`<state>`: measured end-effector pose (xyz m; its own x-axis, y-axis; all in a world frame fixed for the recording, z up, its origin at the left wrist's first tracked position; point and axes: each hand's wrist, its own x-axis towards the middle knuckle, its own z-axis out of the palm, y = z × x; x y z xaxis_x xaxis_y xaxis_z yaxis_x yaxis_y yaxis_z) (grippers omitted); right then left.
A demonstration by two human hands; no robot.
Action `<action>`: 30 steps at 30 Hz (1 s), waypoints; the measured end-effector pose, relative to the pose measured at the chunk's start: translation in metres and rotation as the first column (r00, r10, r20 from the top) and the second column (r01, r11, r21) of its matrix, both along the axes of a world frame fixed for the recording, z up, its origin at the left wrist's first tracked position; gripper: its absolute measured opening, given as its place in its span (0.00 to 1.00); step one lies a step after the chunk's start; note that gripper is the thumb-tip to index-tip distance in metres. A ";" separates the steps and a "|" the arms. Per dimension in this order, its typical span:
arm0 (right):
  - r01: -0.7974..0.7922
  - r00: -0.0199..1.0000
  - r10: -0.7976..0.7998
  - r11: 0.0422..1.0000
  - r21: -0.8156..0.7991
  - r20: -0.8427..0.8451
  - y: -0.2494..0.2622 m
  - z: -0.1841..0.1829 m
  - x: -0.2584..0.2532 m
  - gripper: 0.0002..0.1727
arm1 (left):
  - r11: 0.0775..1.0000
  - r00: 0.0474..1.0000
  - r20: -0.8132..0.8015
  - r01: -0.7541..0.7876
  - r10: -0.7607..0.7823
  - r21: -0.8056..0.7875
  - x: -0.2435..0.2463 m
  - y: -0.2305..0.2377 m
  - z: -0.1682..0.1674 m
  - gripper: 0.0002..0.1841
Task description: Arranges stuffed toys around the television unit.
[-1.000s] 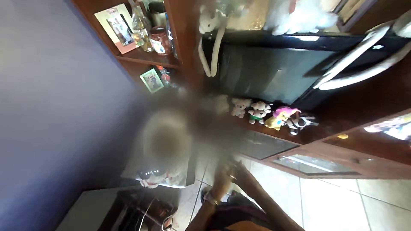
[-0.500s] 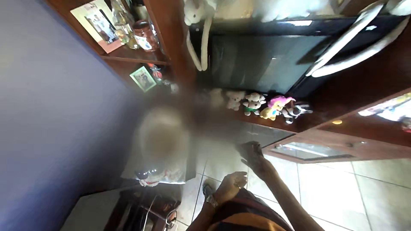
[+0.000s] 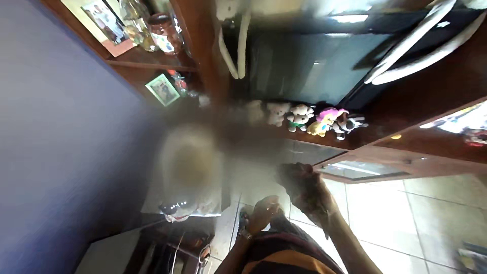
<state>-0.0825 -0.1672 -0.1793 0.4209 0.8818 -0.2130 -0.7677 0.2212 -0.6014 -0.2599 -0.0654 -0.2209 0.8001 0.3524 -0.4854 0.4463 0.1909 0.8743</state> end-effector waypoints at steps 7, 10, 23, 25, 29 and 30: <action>-0.112 0.973 0.183 0.906 -0.408 0.140 0.013 0.003 -0.044 0.27 | 0.959 0.973 -0.008 -0.227 0.232 0.171 -0.007 0.031 -0.007 0.23; -0.032 0.978 0.088 0.960 -0.278 0.190 0.016 0.000 -0.021 0.28 | 0.903 0.917 -0.014 -0.390 0.399 0.183 0.005 0.058 -0.013 0.27; -0.079 0.579 0.556 0.766 -0.638 0.596 0.173 -0.010 0.113 0.18 | 0.657 0.697 0.118 -0.709 0.707 0.256 0.132 0.180 0.019 0.31; 0.015 0.356 0.545 0.809 -0.588 0.759 0.214 0.009 0.139 0.23 | 0.576 0.632 0.142 -0.762 0.762 0.297 0.154 0.200 -0.001 0.29; 0.207 0.067 0.646 0.736 -0.644 0.760 0.301 0.028 0.170 0.31 | 0.496 0.579 0.122 -0.775 0.806 0.392 0.184 0.258 -0.008 0.34; 0.228 0.015 0.683 0.709 -0.668 0.730 0.317 0.023 0.173 0.34 | 0.517 0.605 0.098 -0.744 0.790 0.424 0.190 0.270 -0.004 0.35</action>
<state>0.0907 0.1502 -0.1559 0.4146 0.8749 -0.2504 0.6241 -0.4736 -0.6214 -0.0704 0.2042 -0.2250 0.0847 0.9742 -0.2091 0.3765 0.1630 0.9120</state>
